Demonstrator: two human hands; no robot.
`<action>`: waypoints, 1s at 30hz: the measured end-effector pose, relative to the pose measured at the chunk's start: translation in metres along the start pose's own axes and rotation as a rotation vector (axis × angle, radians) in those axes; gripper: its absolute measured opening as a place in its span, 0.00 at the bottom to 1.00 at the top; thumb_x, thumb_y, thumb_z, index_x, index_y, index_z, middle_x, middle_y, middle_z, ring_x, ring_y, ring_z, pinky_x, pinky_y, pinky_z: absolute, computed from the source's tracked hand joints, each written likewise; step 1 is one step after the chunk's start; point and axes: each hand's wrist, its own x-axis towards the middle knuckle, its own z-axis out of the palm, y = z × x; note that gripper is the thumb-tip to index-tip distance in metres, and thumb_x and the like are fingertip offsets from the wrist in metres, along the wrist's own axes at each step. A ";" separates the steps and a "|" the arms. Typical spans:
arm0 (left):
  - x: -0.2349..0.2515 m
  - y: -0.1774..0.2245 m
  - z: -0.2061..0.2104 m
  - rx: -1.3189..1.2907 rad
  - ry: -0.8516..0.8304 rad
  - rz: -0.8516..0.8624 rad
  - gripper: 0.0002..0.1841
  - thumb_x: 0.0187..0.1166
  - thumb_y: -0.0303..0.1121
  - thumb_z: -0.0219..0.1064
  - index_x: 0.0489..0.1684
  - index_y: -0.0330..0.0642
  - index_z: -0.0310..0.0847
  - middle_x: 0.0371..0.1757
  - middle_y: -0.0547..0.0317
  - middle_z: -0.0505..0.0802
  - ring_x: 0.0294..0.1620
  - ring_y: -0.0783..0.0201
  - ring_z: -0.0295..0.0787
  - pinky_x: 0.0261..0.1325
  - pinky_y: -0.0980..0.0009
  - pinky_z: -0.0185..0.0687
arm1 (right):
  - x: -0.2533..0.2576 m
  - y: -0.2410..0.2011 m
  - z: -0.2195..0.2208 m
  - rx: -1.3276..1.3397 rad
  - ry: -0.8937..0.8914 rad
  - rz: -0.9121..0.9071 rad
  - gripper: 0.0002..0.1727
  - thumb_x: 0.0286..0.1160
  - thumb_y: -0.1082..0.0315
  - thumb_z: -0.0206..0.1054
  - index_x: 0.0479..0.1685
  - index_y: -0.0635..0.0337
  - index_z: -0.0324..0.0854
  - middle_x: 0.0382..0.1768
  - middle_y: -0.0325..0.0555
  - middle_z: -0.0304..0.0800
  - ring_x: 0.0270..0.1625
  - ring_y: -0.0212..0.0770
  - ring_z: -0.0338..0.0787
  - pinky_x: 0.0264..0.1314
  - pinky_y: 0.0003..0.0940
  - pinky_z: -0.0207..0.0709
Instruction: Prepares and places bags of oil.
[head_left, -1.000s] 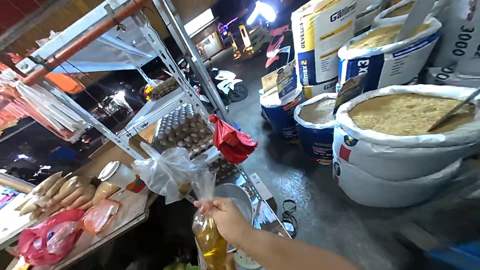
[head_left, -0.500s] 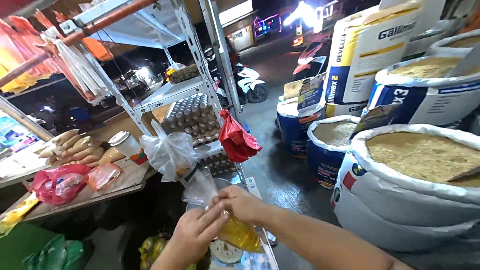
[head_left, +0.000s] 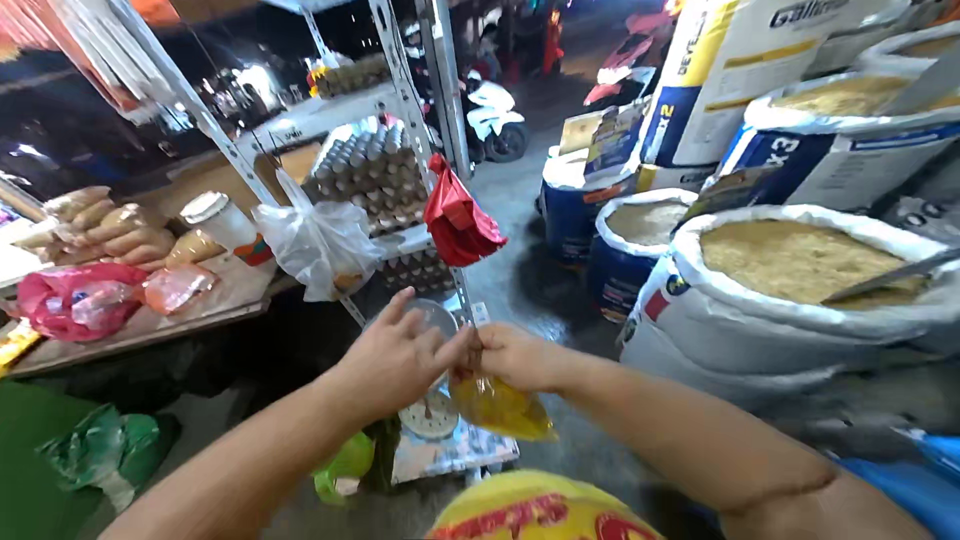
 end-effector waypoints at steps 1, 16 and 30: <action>0.000 0.000 0.000 -0.091 -0.010 -0.039 0.18 0.80 0.25 0.64 0.67 0.45 0.86 0.29 0.51 0.93 0.35 0.49 0.94 0.56 0.45 0.88 | -0.002 0.000 0.000 -0.035 0.012 -0.006 0.17 0.91 0.63 0.54 0.42 0.59 0.87 0.36 0.30 0.90 0.40 0.19 0.85 0.49 0.23 0.80; -0.001 -0.003 0.016 -0.866 0.100 0.103 0.36 0.80 0.38 0.62 0.88 0.33 0.58 0.40 0.53 0.94 0.30 0.66 0.89 0.33 0.67 0.87 | -0.028 0.000 -0.001 0.276 0.172 -0.042 0.14 0.83 0.69 0.54 0.32 0.52 0.85 0.30 0.25 0.87 0.35 0.19 0.86 0.42 0.23 0.83; 0.028 -0.001 -0.027 -0.019 0.032 0.153 0.07 0.83 0.27 0.60 0.45 0.40 0.85 0.37 0.50 0.90 0.36 0.47 0.91 0.38 0.53 0.88 | -0.041 -0.010 -0.008 0.188 0.098 -0.037 0.19 0.90 0.63 0.51 0.32 0.54 0.84 0.36 0.29 0.92 0.39 0.22 0.88 0.46 0.22 0.81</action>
